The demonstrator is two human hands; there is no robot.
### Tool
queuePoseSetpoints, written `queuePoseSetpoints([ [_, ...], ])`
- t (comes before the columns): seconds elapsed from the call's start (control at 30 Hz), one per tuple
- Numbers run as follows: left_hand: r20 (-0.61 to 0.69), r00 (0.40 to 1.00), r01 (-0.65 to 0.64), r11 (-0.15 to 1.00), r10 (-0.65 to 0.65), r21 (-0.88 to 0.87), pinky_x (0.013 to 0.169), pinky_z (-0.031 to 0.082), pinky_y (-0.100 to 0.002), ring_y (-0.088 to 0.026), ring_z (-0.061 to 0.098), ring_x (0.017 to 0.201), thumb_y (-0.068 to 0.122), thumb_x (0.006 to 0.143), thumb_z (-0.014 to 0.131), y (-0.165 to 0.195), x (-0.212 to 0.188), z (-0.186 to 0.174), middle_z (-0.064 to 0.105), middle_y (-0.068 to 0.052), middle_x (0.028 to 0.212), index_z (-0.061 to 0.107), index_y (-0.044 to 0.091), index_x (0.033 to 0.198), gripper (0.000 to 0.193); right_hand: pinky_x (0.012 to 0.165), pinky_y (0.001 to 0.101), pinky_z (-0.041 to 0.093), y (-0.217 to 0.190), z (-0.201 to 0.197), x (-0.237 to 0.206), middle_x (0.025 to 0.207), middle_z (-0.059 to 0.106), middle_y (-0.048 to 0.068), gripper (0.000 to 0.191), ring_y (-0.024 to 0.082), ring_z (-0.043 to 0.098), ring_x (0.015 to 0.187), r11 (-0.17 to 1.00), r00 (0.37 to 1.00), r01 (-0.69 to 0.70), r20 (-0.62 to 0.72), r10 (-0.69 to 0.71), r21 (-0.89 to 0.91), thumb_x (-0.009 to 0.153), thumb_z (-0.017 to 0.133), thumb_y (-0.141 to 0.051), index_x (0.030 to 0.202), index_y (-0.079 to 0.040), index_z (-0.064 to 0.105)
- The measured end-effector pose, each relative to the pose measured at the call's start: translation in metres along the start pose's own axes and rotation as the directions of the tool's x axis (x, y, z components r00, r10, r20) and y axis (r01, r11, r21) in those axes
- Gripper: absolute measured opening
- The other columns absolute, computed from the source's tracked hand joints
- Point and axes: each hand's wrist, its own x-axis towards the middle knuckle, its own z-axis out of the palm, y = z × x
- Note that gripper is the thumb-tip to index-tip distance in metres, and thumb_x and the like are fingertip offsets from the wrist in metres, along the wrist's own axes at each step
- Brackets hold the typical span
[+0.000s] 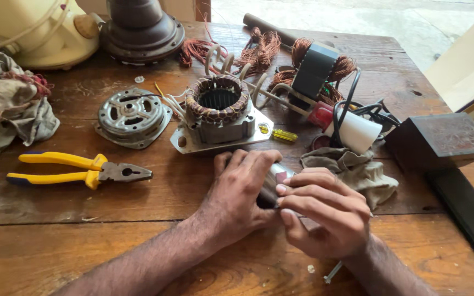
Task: The person works on a small electric motor at a wooden workbench, holding the cylindrical rotor and pressing and fitting it into the motor housing by hand. They reposition the part repeatedly and use a spanner to work on the shaft and housing fasteners.
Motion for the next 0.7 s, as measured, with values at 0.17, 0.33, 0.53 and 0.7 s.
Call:
queuePoseSetpoints([
  [0.17, 0.018, 1.0, 0.02, 1.0, -0.02, -0.017, 0.104, 0.034, -0.054, -0.034, 0.055, 0.12, 0.049, 0.072, 0.082, 0.0001, 0.0003, 0.0001, 0.062, -0.015, 0.125, 0.047, 0.007, 0.136, 0.084, 0.083, 0.0374, 0.061, -0.0012, -0.0005, -0.0019, 0.09, 0.076, 0.013, 0.012, 0.026, 0.075, 0.091, 0.988, 0.988, -0.148, -0.042, 0.146, -0.051, 0.08, 0.072, 0.002, 0.091, 0.003, 0.073],
  [0.33, 0.04, 0.998, 0.048, 0.997, -0.046, -0.061, 0.102, 0.036, -0.055, -0.035, 0.056, 0.117, 0.047, 0.076, 0.082, 0.0017, 0.002, -0.0022, 0.061, -0.017, 0.122, 0.047, 0.006, 0.135, 0.079, 0.079, 0.0366, 0.061, -0.0011, 0.0007, 0.0008, 0.087, 0.072, 0.015, 0.007, 0.025, 0.074, 0.085, 0.986, 0.987, -0.147, -0.07, 0.141, -0.083, 0.081, 0.073, 0.004, 0.087, 0.002, 0.071],
  [0.53, -0.005, 1.0, -0.026, 1.0, 0.026, -0.016, 0.102, 0.039, -0.051, -0.035, 0.057, 0.117, 0.049, 0.078, 0.08, 0.0016, 0.0032, -0.0028, 0.062, -0.016, 0.125, 0.048, 0.006, 0.135, 0.078, 0.078, 0.0374, 0.061, -0.0027, 0.0002, -0.0004, 0.084, 0.074, 0.014, 0.006, 0.026, 0.075, 0.084, 0.996, 1.0, 0.022, -0.018, -0.024, -0.092, 0.081, 0.072, 0.001, 0.086, 0.003, 0.071],
  [0.7, 0.045, 0.999, 0.014, 0.999, -0.012, -0.031, 0.101, 0.039, -0.052, -0.034, 0.056, 0.115, 0.051, 0.079, 0.08, 0.0013, 0.0035, -0.0019, 0.061, -0.017, 0.122, 0.047, 0.005, 0.133, 0.078, 0.077, 0.0358, 0.062, 0.0042, 0.0057, -0.0045, 0.084, 0.074, 0.01, 0.006, 0.022, 0.075, 0.082, 0.991, 0.989, -0.12, -0.088, 0.116, -0.049, 0.086, 0.068, 0.0, 0.089, 0.002, 0.073],
])
